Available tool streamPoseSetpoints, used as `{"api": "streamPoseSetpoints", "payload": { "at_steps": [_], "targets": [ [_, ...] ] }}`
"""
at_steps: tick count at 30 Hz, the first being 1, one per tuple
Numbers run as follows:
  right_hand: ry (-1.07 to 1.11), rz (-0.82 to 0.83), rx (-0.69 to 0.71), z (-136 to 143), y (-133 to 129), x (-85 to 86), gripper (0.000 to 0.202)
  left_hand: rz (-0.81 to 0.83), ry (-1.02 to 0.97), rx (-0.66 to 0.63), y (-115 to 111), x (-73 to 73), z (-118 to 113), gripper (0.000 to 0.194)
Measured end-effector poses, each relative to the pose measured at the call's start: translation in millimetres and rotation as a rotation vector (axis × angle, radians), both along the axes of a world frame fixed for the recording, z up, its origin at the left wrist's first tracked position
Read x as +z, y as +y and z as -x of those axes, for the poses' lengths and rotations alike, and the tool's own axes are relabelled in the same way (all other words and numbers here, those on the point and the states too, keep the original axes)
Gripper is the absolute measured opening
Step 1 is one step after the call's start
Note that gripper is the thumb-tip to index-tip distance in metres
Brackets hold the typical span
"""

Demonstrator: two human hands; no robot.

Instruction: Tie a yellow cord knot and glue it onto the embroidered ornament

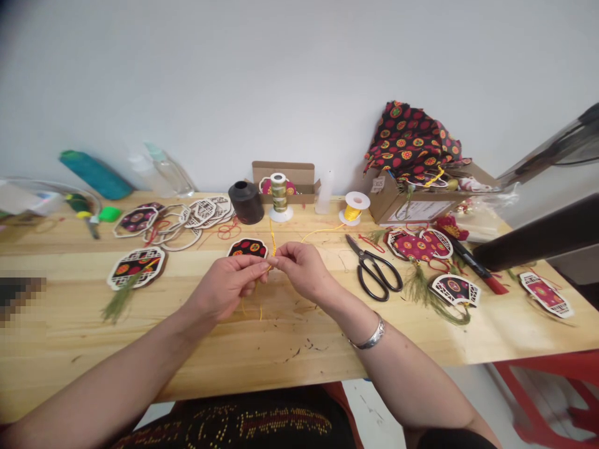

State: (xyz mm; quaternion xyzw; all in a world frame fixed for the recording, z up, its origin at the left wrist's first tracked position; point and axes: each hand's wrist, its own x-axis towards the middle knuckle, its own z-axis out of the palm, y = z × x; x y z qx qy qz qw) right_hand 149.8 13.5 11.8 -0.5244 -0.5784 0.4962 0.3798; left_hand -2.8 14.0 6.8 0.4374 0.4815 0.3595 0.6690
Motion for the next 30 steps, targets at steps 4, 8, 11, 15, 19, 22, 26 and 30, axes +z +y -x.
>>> {"api": "streamPoseSetpoints", "payload": {
  "at_steps": [4,8,11,15,19,22,26,30],
  "targets": [
    [-0.112,-0.097,0.017,-0.7,-0.7,-0.6,0.023,-0.017,-0.012,-0.039,-0.2,1.1,2.2,0.016],
    [-0.19,-0.175,0.002,-1.7,-0.5,-2.5,0.023,-0.01,-0.044,-0.094,1.0,1.0,4.8,0.021],
    [-0.239,-0.204,-0.007,-2.9,-0.2,-2.2,0.021,0.002,-0.039,-0.102,2.1,0.6,5.4,0.021],
    [-0.286,-0.223,-0.034,-3.3,-0.2,-0.4,0.019,0.018,-0.036,-0.082,2.8,0.7,5.1,0.019],
    [-0.292,-0.224,-0.055,-2.8,0.3,-0.5,0.018,-0.008,-0.021,-0.112,1.9,1.3,4.5,0.019],
    [-0.275,-0.245,-0.046,-3.5,1.0,-1.3,0.014,-0.073,0.066,-0.149,0.7,2.3,3.9,0.019],
    [-0.183,-0.184,-0.041,-4.3,0.4,-0.5,0.016,-0.196,0.257,-0.146,-0.9,4.6,2.1,0.016],
    [-0.017,-0.023,-0.041,-1.9,-1.5,0.7,0.019,-0.333,0.357,-0.107,-1.8,3.4,-0.3,0.012]
  ]
}}
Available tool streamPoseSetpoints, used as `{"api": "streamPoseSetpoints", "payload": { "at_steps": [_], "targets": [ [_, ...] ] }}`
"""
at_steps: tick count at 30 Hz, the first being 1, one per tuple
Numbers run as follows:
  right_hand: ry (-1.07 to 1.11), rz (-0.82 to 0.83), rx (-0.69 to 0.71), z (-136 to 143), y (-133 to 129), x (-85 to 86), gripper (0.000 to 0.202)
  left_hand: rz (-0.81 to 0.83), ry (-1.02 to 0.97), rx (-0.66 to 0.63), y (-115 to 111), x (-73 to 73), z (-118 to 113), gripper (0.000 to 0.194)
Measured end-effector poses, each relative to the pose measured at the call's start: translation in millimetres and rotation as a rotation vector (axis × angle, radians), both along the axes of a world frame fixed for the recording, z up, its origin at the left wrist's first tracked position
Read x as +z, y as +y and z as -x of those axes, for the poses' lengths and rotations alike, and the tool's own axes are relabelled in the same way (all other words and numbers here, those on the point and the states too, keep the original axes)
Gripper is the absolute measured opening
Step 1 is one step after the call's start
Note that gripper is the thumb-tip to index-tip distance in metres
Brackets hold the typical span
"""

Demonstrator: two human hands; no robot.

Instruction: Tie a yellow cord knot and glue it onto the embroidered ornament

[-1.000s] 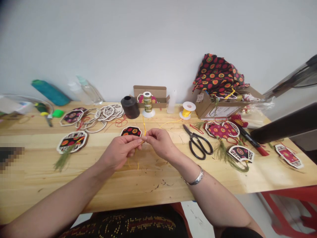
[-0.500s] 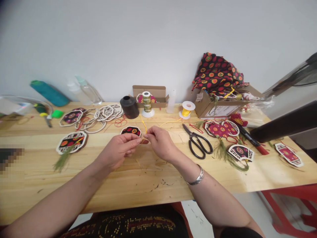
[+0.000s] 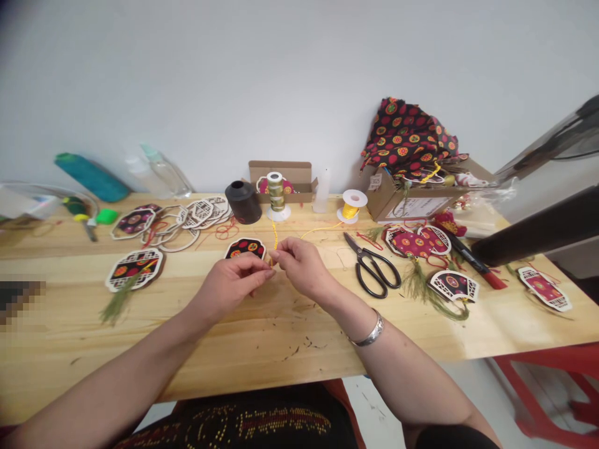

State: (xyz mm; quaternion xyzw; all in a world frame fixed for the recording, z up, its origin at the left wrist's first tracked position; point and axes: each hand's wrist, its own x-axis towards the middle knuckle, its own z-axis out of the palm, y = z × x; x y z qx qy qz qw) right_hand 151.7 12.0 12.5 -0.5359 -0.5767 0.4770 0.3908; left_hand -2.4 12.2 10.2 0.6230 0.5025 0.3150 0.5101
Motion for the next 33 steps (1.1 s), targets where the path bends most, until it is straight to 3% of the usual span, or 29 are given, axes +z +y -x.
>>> {"api": "streamPoseSetpoints", "payload": {
  "at_steps": [7,12,14,18,20,22,26,29,33],
  "targets": [
    [0.392,0.19,0.024,6.1,-0.8,-3.5,0.027,-0.152,0.053,0.001,-1.4,-5.8,-0.7,0.012],
    [0.385,0.174,0.041,3.9,-0.4,-1.2,0.03,-0.222,0.073,-0.025,-2.1,-9.0,0.8,0.013],
    [0.329,0.149,0.041,2.2,-0.2,0.2,0.029,-0.347,0.109,0.036,-2.9,-8.6,1.9,0.012],
    [0.175,0.079,0.022,-0.1,0.5,0.4,0.026,-0.738,0.254,0.289,-5.1,-5.1,4.2,0.007],
    [0.101,0.039,0.018,-0.2,0.8,-0.6,0.024,-0.814,0.231,0.33,-6.1,-4.5,4.2,0.01],
    [0.056,0.01,0.029,0.1,0.9,-1.6,0.022,-0.762,0.146,0.25,-6.8,-6.2,2.8,0.019],
    [0.016,-0.003,0.041,1.1,0.8,-2.3,0.022,-0.474,-0.055,0.02,-7.3,-14.7,-1.0,0.033],
    [-0.009,-0.002,0.037,1.3,0.9,-1.8,0.019,-0.324,-0.129,-0.014,-6.8,-19.5,-1.1,0.035],
    [-0.05,-0.008,0.036,0.8,1.1,-0.7,0.02,-0.204,-0.074,0.009,-5.6,-18.0,0.6,0.034]
  ]
}}
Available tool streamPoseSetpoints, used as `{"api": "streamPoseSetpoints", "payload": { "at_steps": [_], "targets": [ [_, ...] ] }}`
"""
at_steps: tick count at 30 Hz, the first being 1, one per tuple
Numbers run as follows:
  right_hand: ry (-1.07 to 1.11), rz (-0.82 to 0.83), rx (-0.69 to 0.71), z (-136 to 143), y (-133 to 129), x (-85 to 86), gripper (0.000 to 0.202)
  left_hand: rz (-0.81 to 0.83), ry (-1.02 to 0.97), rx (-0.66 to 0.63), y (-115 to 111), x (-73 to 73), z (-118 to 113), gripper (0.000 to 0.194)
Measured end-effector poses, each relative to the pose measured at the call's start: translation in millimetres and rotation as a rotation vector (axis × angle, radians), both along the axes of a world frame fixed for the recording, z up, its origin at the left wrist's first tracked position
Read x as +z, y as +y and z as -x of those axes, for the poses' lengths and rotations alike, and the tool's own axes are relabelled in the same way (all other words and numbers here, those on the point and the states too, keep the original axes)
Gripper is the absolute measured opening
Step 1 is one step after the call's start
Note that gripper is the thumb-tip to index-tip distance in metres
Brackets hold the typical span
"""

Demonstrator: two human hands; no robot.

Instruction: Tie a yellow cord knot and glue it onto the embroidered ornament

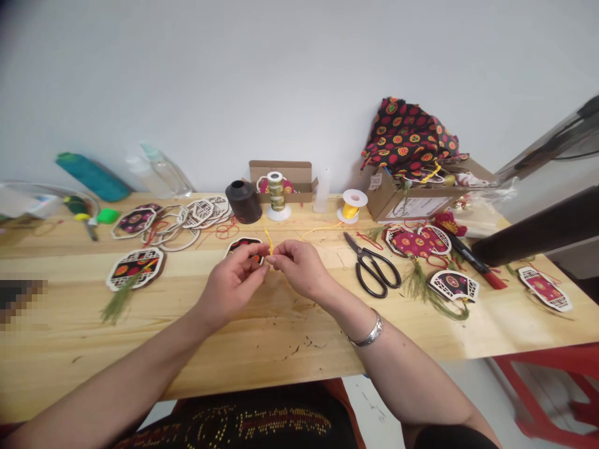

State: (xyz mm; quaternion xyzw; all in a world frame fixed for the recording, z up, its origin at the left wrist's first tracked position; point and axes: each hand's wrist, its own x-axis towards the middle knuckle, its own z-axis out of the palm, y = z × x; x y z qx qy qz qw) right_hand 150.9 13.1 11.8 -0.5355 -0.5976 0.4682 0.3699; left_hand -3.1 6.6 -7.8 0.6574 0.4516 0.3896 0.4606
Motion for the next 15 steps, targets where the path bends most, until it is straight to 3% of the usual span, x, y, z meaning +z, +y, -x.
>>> {"api": "streamPoseSetpoints", "payload": {
  "at_steps": [8,15],
  "targets": [
    [0.008,0.013,0.006,-1.0,0.8,2.0,0.023,0.244,-0.081,0.025,3.5,19.0,-1.5,0.012],
    [0.115,0.082,0.036,-2.6,0.7,2.7,0.027,0.419,-0.196,0.007,7.9,14.9,2.7,0.014]
  ]
}}
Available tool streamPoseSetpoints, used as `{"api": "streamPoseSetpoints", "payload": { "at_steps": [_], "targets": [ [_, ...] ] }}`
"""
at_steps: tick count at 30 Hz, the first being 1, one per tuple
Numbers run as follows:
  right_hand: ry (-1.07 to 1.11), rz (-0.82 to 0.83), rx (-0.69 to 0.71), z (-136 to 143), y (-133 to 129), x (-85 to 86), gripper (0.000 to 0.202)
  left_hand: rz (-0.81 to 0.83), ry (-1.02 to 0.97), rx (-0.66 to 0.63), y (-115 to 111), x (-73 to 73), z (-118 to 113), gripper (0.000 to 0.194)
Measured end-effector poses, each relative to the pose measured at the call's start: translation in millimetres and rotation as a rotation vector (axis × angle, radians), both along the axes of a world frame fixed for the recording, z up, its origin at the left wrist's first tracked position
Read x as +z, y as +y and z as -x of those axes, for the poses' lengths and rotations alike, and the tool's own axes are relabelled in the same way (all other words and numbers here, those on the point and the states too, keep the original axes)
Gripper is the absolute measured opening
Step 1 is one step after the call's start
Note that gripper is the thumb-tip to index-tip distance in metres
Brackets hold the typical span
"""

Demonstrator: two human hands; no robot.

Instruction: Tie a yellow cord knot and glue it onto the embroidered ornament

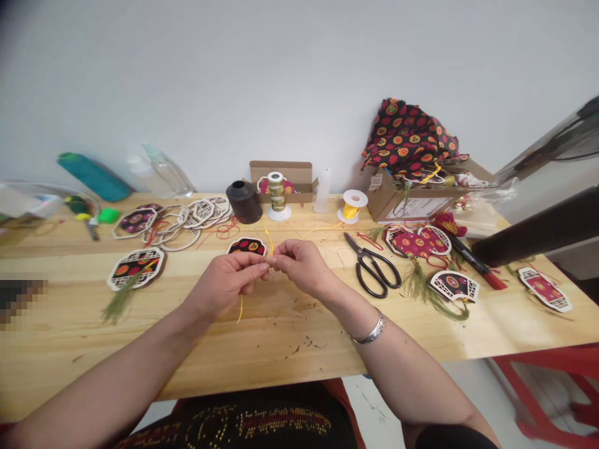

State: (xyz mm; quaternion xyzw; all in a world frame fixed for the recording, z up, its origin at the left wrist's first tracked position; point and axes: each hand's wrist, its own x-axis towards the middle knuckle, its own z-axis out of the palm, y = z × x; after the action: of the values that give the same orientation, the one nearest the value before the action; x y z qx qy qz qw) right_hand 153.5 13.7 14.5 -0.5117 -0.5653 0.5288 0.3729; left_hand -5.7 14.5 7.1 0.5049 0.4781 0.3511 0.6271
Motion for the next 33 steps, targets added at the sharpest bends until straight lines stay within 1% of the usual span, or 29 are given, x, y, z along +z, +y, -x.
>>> {"api": "streamPoseSetpoints", "payload": {
  "at_steps": [3,7,11,14,16,19,22,24,26,28,31,33],
  "targets": [
    [0.029,0.02,0.005,-0.4,0.2,-1.5,0.029,0.056,-0.056,-0.011,1.6,-1.9,0.0,0.013],
    [0.022,0.023,0.007,0.6,-0.1,-2.5,0.029,0.108,-0.074,0.001,1.7,-2.1,0.1,0.013],
    [-0.001,-0.015,-0.001,2.0,-0.7,-2.4,0.026,0.096,-0.072,0.012,1.6,-2.2,0.1,0.014],
    [-0.04,-0.053,0.011,2.1,-0.7,-1.6,0.02,0.079,-0.076,0.047,2.6,-2.5,-0.3,0.014],
    [-0.094,-0.105,0.03,1.1,-0.6,-1.1,0.016,0.067,-0.081,0.079,3.8,-3.1,-0.4,0.015],
    [-0.252,-0.206,0.032,-1.3,-1.4,-1.5,0.022,0.036,-0.081,0.132,6.0,-5.2,0.3,0.014],
    [-0.433,-0.267,-0.015,-2.5,-4.5,-2.0,0.03,0.022,-0.078,0.178,7.5,-7.1,1.3,0.014],
    [-0.487,-0.318,-0.055,-1.3,-8.1,-2.0,0.033,0.021,-0.078,0.193,7.6,-7.8,1.5,0.016],
    [-0.519,-0.405,-0.084,1.8,-12.5,-2.6,0.032,0.015,-0.089,0.2,7.3,-8.3,1.0,0.017],
    [-0.585,-0.536,-0.094,6.3,-17.0,-4.7,0.027,0.011,-0.104,0.223,6.9,-9.0,0.2,0.018],
    [-0.788,-0.809,-0.064,13.2,-23.0,-11.7,0.023,0.027,-0.116,0.269,6.9,-10.1,-0.6,0.018],
    [-0.945,-1.015,-0.005,16.7,-26.2,-16.8,0.021,0.047,-0.136,0.264,7.0,-10.3,-0.4,0.018]
  ]
}}
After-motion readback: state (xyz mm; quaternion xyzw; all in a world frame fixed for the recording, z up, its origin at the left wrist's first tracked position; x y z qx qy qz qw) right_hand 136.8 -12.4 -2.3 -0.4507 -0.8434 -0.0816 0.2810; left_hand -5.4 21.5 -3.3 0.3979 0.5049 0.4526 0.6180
